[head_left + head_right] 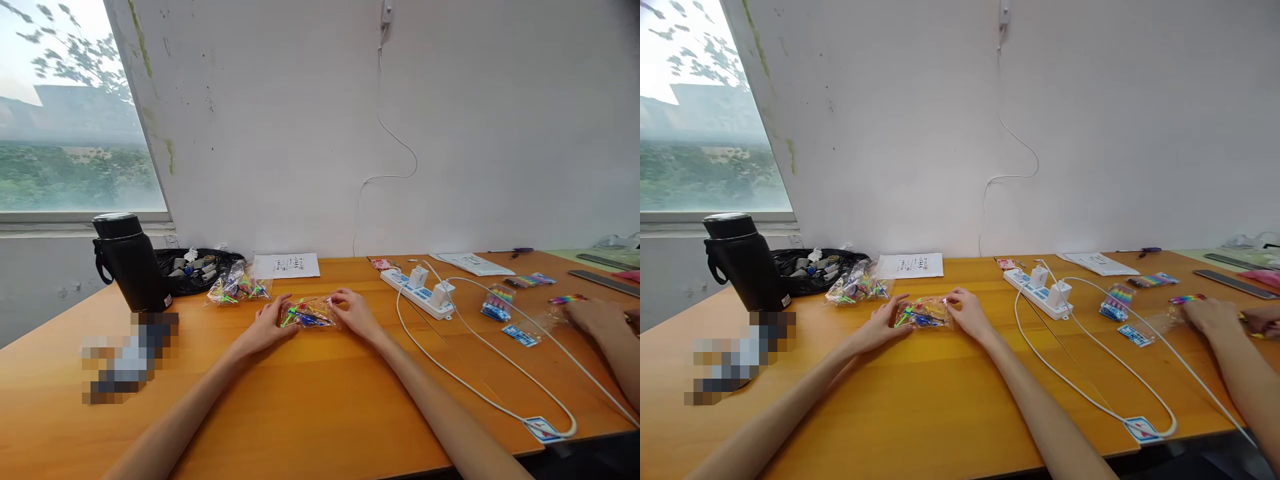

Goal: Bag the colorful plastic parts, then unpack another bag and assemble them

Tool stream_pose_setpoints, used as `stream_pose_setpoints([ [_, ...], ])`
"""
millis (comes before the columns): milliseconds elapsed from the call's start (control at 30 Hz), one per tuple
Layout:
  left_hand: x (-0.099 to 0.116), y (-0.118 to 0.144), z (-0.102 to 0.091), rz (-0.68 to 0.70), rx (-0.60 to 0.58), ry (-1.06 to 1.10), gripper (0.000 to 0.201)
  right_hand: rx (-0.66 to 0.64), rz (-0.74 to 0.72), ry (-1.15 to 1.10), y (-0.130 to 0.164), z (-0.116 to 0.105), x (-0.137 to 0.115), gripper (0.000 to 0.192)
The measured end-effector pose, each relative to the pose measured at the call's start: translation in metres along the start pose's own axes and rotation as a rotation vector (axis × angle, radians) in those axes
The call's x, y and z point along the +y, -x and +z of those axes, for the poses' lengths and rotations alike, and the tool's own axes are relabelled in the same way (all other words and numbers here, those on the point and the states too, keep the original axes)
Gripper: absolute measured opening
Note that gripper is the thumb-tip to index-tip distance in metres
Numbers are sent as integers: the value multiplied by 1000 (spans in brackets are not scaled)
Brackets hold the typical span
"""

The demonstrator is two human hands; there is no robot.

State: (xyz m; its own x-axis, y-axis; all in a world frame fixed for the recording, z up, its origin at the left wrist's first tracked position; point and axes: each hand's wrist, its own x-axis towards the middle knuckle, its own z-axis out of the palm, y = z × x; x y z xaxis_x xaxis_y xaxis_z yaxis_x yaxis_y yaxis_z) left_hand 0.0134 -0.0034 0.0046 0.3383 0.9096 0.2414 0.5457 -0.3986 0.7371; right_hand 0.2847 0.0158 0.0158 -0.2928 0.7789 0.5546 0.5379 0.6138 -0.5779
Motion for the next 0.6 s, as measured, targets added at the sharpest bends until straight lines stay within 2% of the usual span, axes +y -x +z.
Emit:
stream_pose_setpoints([
  [133, 0, -5, -1, 61, 6, 296, 71, -46, 15, -97, 0, 2, 3, 20],
  [200, 0, -8, -1, 56, 26, 394, 66, -50, 71, -172, 0, 4, 5, 29],
  [333, -1, -11, -4, 7, 78, 487, 70, -68, 156, -298, 0, 6, 3, 43],
  [400, 0, -11, -6, -7, 42, 553, 72, -70, 173, -333, 0, 5, -1, 45],
  [500, 1, -9, -8, 18, -50, 613, 58, -68, 182, -340, 0, 5, -6, 43],
  [600, 5, -7, -9, 68, -13, 540, 44, -95, 176, -338, 1, 5, -8, 44],
])
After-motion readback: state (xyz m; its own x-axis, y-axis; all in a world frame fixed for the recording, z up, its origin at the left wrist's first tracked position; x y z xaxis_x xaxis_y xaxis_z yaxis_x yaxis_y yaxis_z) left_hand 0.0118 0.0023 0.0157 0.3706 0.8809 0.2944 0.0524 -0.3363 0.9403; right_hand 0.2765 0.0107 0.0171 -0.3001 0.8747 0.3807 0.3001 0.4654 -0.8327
